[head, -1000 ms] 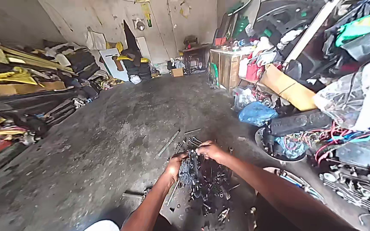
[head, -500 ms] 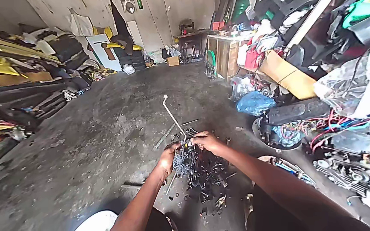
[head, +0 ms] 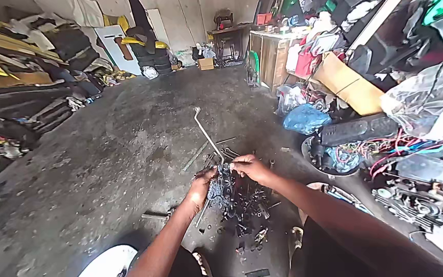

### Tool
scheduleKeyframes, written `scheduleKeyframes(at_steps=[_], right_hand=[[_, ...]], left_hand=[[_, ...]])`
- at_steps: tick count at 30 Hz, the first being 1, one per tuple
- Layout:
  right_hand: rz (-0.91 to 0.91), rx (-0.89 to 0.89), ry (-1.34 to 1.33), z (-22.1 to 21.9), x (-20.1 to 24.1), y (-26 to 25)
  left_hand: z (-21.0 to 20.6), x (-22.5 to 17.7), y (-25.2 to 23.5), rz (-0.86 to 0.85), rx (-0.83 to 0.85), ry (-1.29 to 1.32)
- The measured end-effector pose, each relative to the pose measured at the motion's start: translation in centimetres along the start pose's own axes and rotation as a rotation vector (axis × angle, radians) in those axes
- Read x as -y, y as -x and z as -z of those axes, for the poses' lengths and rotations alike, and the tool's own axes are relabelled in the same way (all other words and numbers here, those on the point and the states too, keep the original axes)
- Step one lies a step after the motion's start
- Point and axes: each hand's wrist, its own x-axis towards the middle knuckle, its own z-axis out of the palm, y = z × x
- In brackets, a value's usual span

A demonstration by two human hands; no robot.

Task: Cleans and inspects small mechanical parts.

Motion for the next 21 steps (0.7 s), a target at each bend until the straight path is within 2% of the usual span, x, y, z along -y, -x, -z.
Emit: scheduleKeyframes(at_steps=[4,8,10,12,15,17,19,21], right_hand=[[-0.012,-0.015,0.055,0.0,-0.6,0.4],[0.024,0.02,0.214,-0.5,-1.5,0.5],[0.029,0.047,0.191,-1.2,-2.1,0.6],[-0.046,0.035,0.059,-2.0,-2.1,0.9],[-0.247,-0.057,-0.24,-3.2,-0.9,1.9],[-0.327,-0.096,-0.318,-3.9,-0.5,2.8],[-0.274,-0.034,-0.194,-4.5,-0.8,3.5],[-0.179,0.013,0.102,-4.8,-1.1,3.6]], left_hand=[[0.0,1.3,-0.2,0.029,0.02,-0.001],[-0.6,2.5,-1.0,0.107,-0.011,0.055],[-0.9,2.6,-1.0,0.118,-0.048,0.047],[-1.3,2.7,-0.9,0.042,-0.097,0.028],[-1.3,2.3,-0.7,-0.154,-0.082,-0.018],[-1.2,2.0,-0.5,-0.255,-0.097,-0.031],[-1.0,1.6,-0.2,-0.3,-0.107,-0.016],[-0.8,0.9,-0.1,-0.294,-0.095,0.028]])
